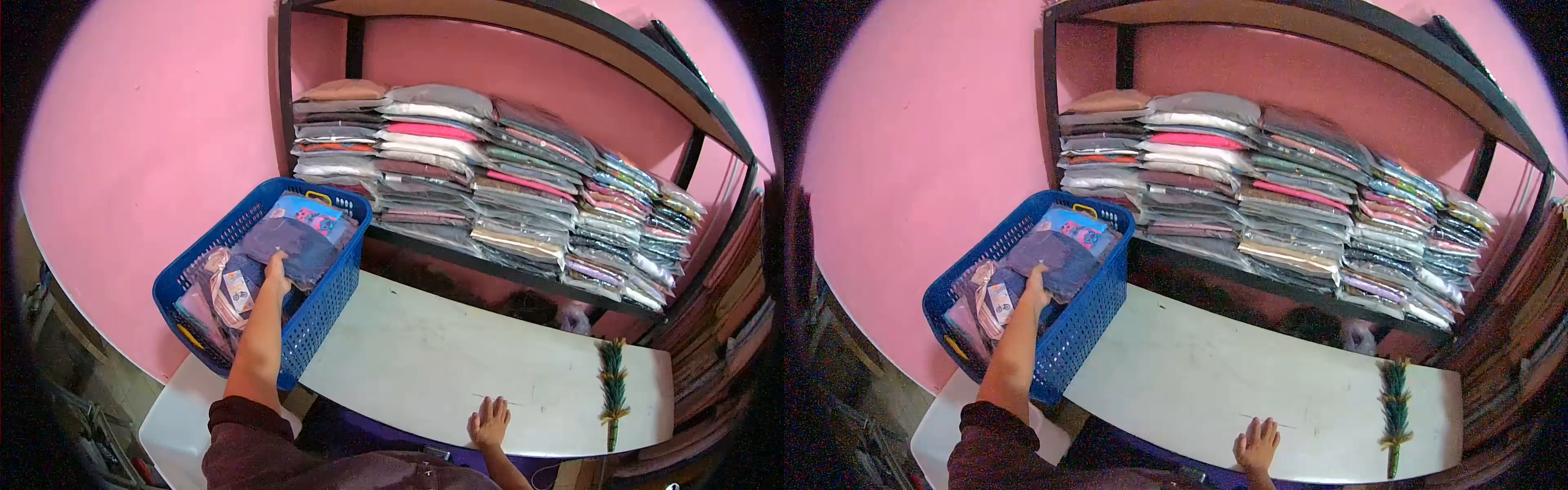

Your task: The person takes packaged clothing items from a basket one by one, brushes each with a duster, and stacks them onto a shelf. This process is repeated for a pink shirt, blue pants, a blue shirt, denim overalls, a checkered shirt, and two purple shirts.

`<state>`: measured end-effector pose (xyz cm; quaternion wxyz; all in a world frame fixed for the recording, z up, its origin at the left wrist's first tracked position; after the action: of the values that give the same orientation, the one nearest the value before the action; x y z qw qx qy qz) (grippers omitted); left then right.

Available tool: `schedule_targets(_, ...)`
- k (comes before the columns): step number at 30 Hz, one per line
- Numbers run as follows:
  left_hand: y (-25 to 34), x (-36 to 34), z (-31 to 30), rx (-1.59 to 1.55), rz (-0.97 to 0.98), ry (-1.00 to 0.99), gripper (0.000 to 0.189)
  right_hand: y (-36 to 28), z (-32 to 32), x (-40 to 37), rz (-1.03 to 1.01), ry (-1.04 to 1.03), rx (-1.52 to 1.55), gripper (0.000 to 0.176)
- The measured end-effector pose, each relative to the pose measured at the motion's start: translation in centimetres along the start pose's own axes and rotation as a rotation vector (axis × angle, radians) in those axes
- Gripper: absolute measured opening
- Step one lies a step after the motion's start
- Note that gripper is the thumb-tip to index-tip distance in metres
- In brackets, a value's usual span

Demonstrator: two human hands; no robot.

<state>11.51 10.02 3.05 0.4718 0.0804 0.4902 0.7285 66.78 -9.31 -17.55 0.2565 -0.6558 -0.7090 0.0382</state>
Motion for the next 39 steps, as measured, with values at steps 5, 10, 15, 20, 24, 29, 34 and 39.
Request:
schedule_targets(5, 0.4, -2.0, 1.2, 0.169, 0.184, 0.004, 0.048, 0.3, 0.2, -0.1, 0.024, -0.002, 0.027, 0.056)
schedule_targets(10, 1.7, -5.2, 4.2, 0.193, 0.642, -0.05, 0.052, 0.2, -0.1, -0.1, 0.039, 0.001, 0.025, 0.056)
schedule_targets(15, 3.3, -12.8, 7.8, 0.23, 0.854, -0.294, 0.054, 0.3, -0.2, -0.1, 0.042, -0.032, 0.031, 0.057)
schedule_targets(20, 1.1, -23.7, 11.1, 0.118, 0.673, -0.599, 0.052, 1.0, 0.4, -0.1, 0.052, -0.04, 0.057, 0.057)
schedule_targets(24, -4.9, -29.5, 11.7, 0.24, 0.425, -0.816, 0.058, 3.2, 1.5, 2.0, 0.111, -0.115, 0.319, 0.063)
schedule_targets(29, -18.1, -32.0, 12.1, 0.562, -0.224, -0.904, 0.059, -1.0, -12.0, 6.2, 0.801, -0.564, 2.107, 0.053)
schedule_targets(34, -30.3, -32.6, 13.5, 0.634, -0.44, -0.974, 0.05, 5.1, -13.9, 6.0, 0.862, -0.4, 1.851, 0.038)
schedule_targets(39, -35.0, -33.4, 17.7, 0.716, -0.35, -1.134, 0.057, 11.7, -16.7, 8.0, 0.634, -0.27, 1.747, 0.03)
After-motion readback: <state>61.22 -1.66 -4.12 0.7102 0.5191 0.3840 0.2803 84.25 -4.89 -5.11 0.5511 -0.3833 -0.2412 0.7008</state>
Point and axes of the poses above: each hand's wrist, its own x-axis towards the middle knuckle, its own z-axis out of the palm, y = z × x, the point moved 1 cm from there along x, towards the middle knuckle, and after that the axes turned 7 degrees about x, right-handed, at the moved point
